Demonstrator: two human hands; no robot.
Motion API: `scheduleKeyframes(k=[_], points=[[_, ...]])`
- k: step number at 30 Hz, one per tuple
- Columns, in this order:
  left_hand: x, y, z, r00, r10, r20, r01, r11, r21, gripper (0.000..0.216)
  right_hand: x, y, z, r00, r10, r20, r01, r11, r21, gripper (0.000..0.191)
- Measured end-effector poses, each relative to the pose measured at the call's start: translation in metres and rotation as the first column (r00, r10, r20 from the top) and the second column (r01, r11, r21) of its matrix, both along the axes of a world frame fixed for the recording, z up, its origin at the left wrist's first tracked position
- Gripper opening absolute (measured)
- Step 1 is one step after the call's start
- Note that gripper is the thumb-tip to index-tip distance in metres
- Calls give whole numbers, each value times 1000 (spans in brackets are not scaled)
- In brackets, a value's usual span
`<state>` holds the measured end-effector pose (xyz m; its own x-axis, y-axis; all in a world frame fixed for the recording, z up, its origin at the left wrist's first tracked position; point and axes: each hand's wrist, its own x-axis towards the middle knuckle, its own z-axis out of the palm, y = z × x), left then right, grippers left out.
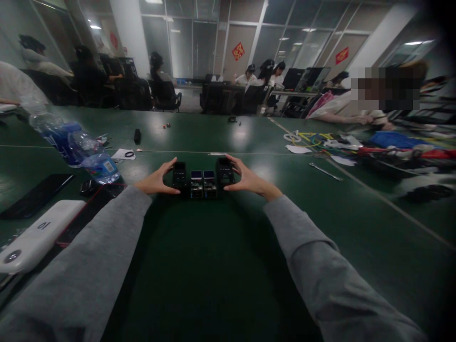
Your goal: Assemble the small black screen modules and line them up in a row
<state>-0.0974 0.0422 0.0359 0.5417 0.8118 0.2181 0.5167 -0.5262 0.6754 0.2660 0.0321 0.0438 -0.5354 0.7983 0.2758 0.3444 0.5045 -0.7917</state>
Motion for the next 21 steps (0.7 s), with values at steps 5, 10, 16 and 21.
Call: scheduleKeyframes(k=[5, 10, 16, 21], points=[[-3, 7, -28, 998, -42, 41, 43, 998, -43, 111, 11, 5, -27, 998, 49, 39, -42, 984, -175, 110], [4, 2, -27, 1000, -12, 18, 16, 979, -201, 113, 14, 7, -32, 996, 81, 33, -71, 970, -232, 113], [4, 1, -21, 999, -7, -34, -3, 965, -264, 111, 13, 6, -29, 997, 61, 37, -51, 971, -236, 112], [8, 1, -21, 999, -28, -45, 16, 971, -237, 107, 4, 2, -27, 997, 40, 61, -27, 978, -207, 110]])
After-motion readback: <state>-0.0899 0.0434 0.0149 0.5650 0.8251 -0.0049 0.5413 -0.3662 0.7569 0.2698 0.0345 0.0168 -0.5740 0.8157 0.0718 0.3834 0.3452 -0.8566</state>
